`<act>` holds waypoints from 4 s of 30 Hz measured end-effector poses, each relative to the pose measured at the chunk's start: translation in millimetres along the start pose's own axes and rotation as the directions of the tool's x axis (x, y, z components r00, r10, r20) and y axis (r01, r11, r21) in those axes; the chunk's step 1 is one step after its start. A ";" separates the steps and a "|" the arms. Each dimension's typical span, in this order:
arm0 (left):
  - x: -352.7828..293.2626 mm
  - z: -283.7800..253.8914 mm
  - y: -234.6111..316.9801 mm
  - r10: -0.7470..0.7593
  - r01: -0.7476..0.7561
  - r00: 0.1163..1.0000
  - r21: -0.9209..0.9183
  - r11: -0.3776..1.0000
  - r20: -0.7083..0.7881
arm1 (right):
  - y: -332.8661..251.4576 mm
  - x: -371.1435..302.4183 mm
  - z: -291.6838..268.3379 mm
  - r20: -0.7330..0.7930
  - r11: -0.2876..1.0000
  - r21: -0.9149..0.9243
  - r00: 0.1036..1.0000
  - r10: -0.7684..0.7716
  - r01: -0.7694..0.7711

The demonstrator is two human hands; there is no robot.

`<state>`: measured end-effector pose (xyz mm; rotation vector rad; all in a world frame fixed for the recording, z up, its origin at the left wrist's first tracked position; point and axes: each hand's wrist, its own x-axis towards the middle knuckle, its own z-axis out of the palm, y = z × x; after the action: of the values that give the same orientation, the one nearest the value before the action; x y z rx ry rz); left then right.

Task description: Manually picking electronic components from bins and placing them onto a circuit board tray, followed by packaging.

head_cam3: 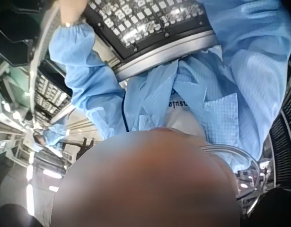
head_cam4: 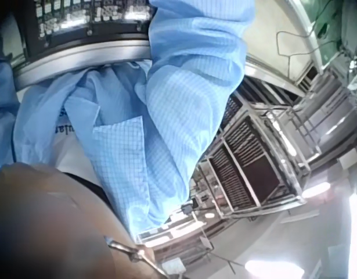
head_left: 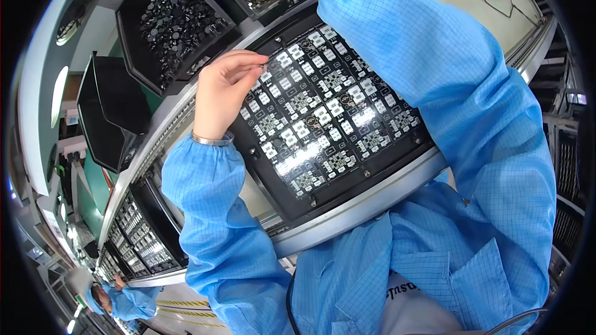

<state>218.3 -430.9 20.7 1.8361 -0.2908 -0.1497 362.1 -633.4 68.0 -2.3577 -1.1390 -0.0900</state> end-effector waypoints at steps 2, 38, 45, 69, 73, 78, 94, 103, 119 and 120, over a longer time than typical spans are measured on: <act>-3.3 2.8 -4.6 -0.016 0.017 0.999 0.031 0.999 -0.043 | -11.8 6.1 7.1 -0.053 0.970 -0.202 0.991 0.125 -0.134; -2.3 -1.5 27.1 0.381 -0.323 0.923 0.638 0.699 0.051 | -20.1 -37.1 -18.2 -0.209 0.953 0.300 0.978 0.026 0.039; 37.0 -54.6 27.1 0.360 -0.124 0.929 0.847 0.518 -0.083 | -73.7 -91.1 29.2 0.316 0.762 0.634 0.944 -0.100 -0.131; 77.4 -39.5 20.1 0.243 0.019 0.927 0.684 0.729 -0.286 | -95.5 -119.0 49.7 0.325 0.985 0.173 0.945 -0.034 -0.024; 49.7 -31.8 51.1 0.290 -0.019 0.912 0.679 0.734 -0.289 | -63.9 -66.4 3.8 0.063 0.904 0.391 0.985 0.159 -0.171; 46.2 -32.8 37.5 0.135 -0.045 0.961 0.347 0.937 -0.241 | 32.8 -19.5 -37.1 -0.327 0.976 0.148 0.924 0.200 -0.159; -70.3 56.4 32.6 -0.147 0.169 0.969 0.103 0.980 -0.197 | 49.3 -5.6 -11.5 0.006 0.996 -0.062 0.997 0.072 -0.071; -68.3 63.0 33.6 0.131 -0.070 0.988 0.506 0.860 -0.086 | 53.4 -7.7 -20.0 -0.117 0.995 0.053 0.989 0.093 -0.087; -64.8 68.6 45.3 0.171 -0.104 0.985 0.700 0.706 -0.026 | 60.1 -8.2 -29.3 -0.152 0.984 0.176 0.986 0.067 -0.040; -64.9 68.8 45.3 0.172 -0.105 0.985 0.701 0.706 -0.026 | 60.3 -8.5 -30.2 -0.152 0.984 0.175 0.986 0.068 -0.040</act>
<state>133.2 -488.5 41.7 2.5615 -0.4665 0.1827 406.5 -684.8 66.4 -2.1852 -0.9664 -0.1504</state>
